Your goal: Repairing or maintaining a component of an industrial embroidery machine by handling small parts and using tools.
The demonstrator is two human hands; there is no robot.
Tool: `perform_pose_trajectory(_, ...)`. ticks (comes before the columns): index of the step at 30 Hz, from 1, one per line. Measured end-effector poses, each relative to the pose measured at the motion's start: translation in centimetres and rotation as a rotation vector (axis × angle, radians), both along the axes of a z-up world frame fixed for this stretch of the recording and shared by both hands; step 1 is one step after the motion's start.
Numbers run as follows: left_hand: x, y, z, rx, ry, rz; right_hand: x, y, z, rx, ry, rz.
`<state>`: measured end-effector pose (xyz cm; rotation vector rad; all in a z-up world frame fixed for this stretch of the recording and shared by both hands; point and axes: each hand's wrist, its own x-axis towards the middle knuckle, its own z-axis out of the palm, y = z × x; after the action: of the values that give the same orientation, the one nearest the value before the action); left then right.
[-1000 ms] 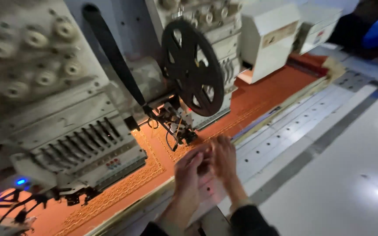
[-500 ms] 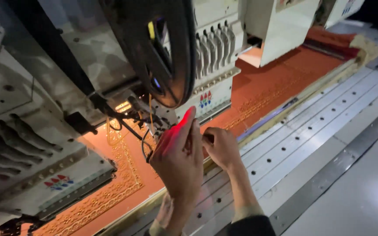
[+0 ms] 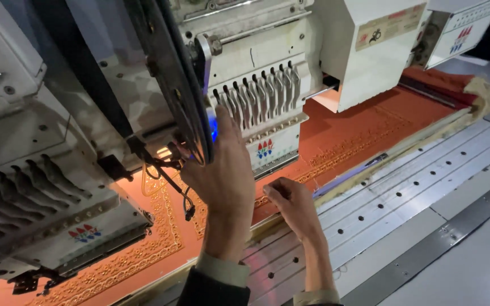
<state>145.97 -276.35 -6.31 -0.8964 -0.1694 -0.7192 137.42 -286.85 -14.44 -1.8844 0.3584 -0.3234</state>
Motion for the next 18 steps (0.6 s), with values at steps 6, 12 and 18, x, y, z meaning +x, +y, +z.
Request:
perform_pose_trajectory(6,-5.2,0.2,1.9,-1.541,0.091,-1.545,-1.8,-0.5,0.9,0.197,-0.121,-0.051)
perform_pose_trajectory(12,-11.5,1.7,-4.4,-2.490,0.663,-0.993,-3.0,-0.4,5.7,0.355,-0.470,0.236)
perform_pose_trajectory(18,-9.5,1.4,-5.1,-2.594,1.029,-0.943,-1.7,0.6,5.9,0.549,-0.524,0.139)
